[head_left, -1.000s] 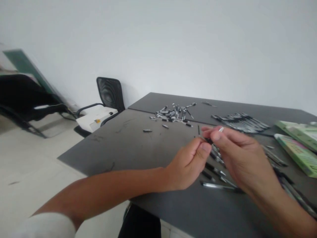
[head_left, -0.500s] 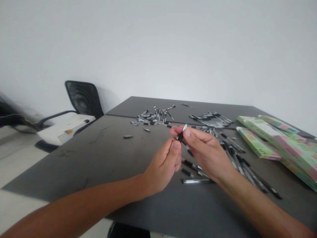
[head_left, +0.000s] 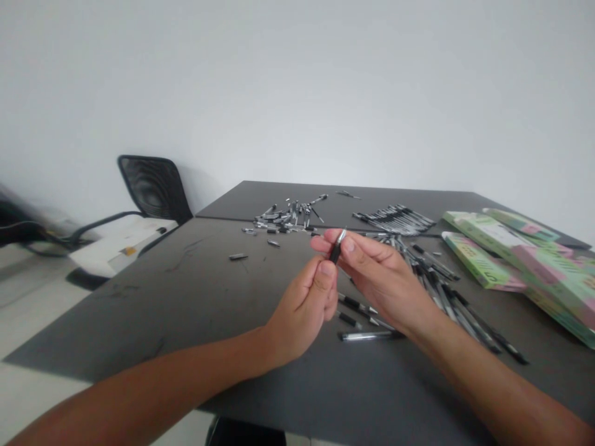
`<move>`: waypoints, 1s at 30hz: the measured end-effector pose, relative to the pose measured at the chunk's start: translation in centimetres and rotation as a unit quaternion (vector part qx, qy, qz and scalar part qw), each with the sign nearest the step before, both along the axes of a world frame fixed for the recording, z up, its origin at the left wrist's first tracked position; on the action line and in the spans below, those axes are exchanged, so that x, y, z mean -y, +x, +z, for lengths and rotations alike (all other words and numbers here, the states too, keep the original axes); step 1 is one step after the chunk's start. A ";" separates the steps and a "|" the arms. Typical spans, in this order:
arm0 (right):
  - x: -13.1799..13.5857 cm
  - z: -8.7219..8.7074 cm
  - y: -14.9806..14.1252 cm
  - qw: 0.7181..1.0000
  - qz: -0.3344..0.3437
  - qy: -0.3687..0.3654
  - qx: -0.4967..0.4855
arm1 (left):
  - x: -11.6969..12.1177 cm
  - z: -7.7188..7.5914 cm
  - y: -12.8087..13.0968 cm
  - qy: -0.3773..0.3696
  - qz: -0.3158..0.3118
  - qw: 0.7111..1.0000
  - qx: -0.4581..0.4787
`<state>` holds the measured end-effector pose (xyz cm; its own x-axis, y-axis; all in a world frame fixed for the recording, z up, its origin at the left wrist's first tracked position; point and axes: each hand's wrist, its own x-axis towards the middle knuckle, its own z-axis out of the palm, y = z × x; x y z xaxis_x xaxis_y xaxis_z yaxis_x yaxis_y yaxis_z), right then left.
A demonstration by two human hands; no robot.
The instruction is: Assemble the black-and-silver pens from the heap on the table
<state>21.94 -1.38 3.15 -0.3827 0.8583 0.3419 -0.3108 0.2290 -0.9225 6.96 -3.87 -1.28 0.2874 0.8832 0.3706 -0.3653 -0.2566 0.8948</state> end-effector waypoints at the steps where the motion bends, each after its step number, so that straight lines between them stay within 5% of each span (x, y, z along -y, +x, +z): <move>1: 0.0 0.0 0.0 1.000 0.000 0.002 0.006 | 0.0 0.0 0.0 0.000 -0.003 1.000 0.002; 11: -0.3 0.1 -0.1 0.997 -0.080 0.008 0.020 | -0.6 -0.4 -0.2 0.006 0.002 1.000 -0.010; 18: -0.7 0.4 0.7 0.998 -0.029 0.041 0.048 | -0.6 0.1 -0.3 0.008 -0.009 1.000 -0.010; 30: -0.8 1.0 0.9 0.987 -0.123 0.049 0.092 | -1.1 0.0 -0.7 0.008 0.025 0.998 -0.048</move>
<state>22.81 -0.58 4.19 -0.2305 0.8989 0.3727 -0.0643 0.3681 -0.9276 6.25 -2.80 -1.28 0.2792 0.8911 0.3576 -0.2638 -0.2869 0.9209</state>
